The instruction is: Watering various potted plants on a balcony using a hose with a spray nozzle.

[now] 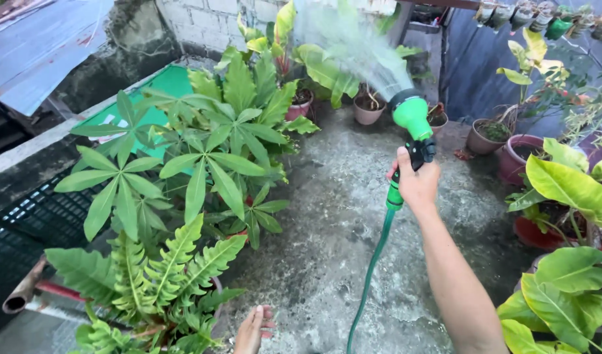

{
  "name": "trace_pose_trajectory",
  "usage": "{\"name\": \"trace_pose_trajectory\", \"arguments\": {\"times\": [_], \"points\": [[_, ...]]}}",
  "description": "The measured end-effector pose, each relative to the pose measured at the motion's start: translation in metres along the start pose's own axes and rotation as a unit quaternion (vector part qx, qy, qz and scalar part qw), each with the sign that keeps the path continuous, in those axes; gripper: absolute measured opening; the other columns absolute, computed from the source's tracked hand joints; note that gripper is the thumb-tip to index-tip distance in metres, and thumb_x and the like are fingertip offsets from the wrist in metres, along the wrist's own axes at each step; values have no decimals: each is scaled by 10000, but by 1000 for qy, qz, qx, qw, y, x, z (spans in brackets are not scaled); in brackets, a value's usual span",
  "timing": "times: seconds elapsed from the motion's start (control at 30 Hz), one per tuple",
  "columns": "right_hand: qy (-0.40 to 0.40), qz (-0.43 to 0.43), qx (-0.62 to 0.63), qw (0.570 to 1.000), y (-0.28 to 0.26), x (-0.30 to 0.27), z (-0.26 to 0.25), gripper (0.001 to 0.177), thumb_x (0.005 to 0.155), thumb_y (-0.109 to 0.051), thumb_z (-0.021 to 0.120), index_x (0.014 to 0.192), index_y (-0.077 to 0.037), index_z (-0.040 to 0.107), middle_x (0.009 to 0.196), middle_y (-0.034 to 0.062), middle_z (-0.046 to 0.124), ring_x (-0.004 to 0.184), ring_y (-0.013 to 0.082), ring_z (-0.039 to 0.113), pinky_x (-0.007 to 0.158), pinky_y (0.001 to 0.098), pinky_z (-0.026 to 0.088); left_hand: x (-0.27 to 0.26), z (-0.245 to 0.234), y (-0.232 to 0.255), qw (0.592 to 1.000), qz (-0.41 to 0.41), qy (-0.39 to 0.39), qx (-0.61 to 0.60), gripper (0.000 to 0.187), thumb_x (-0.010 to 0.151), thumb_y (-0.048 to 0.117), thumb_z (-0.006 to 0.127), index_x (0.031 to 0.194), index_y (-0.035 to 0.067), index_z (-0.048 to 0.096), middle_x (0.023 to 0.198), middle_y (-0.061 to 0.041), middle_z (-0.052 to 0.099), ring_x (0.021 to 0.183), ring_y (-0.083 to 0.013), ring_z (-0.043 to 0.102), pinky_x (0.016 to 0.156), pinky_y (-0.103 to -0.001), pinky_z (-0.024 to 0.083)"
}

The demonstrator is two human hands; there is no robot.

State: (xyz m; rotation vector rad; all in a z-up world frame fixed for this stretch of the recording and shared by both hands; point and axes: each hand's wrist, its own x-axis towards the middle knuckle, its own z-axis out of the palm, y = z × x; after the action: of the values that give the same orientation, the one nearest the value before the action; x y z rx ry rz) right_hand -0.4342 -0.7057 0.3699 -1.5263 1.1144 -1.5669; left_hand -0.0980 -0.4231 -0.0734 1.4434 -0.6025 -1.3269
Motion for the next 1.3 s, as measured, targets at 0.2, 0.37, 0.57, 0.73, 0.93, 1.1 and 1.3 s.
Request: {"name": "trace_pose_trajectory", "arguments": {"times": [0.2, 0.37, 0.57, 0.73, 0.93, 1.1, 1.3], "points": [[86, -30, -58, 994, 20, 4, 13, 232, 1023, -214, 658, 968, 4, 600, 710, 41, 649, 588, 134, 663, 539, 325, 533, 12, 6, 32, 999, -10, 9, 33, 547, 1009, 486, 466, 1286, 62, 671, 1096, -90, 726, 878, -181, 710, 731, -327, 582], [37, -31, -181, 982, 35, 14, -3, 275, 1050, -198, 700, 879, 7, 631, 649, 29, 672, 590, 123, 674, 569, 308, 528, 26, 17, 25, 999, 0, 0, 51, 539, 997, 484, 458, 1286, 79, 664, 1095, -63, 715, 885, -159, 722, 722, -338, 591], [64, 47, -132, 988, 56, 25, -52, 264, 1030, -193, 673, 856, 1, 633, 660, 15, 647, 574, 115, 659, 539, 302, 518, 56, 23, -19, 997, 1, -43, 70, 547, 1011, 492, 458, 1286, 73, 676, 1083, -87, 732, 856, -178, 721, 673, -351, 590], [80, 43, -123, 988, 56, 12, -108, 234, 1038, -169, 667, 905, 15, 610, 669, 11, 648, 576, 112, 660, 539, 286, 520, 61, 40, -18, 990, -39, -56, 123, 539, 993, 496, 458, 1312, 115, 667, 1106, -72, 738, 857, -174, 733, 676, -331, 589], [268, -17, -113, 957, 83, -20, -199, 259, 1035, -204, 686, 968, 16, 567, 703, 39, 639, 569, 117, 654, 528, 292, 521, 64, 71, -13, 985, -52, -69, 147, 508, 1006, 458, 495, 1306, 93, 684, 1085, -93, 751, 865, -197, 733, 687, -354, 592], [352, 38, -194, 915, 65, -69, -304, 282, 1031, -227, 704, 1000, 22, 577, 694, 54, 650, 556, 133, 659, 516, 303, 523, 60, 105, -8, 977, -71, -94, 180, 510, 1014, 435, 506, 1298, 55, 693, 1089, -119, 758, 873, -223, 743, 710, -366, 597], [395, 38, -246, 884, 25, -145, -396, 282, 1054, -222, 691, 991, 39, 603, 764, 49, 676, 598, 139, 668, 551, 308, 531, 40, 147, -5, 961, -52, -172, 211, 535, 1014, 468, 470, 1309, 72, 674, 1113, -109, 755, 899, -208, 724, 739, -365, 592]]}}
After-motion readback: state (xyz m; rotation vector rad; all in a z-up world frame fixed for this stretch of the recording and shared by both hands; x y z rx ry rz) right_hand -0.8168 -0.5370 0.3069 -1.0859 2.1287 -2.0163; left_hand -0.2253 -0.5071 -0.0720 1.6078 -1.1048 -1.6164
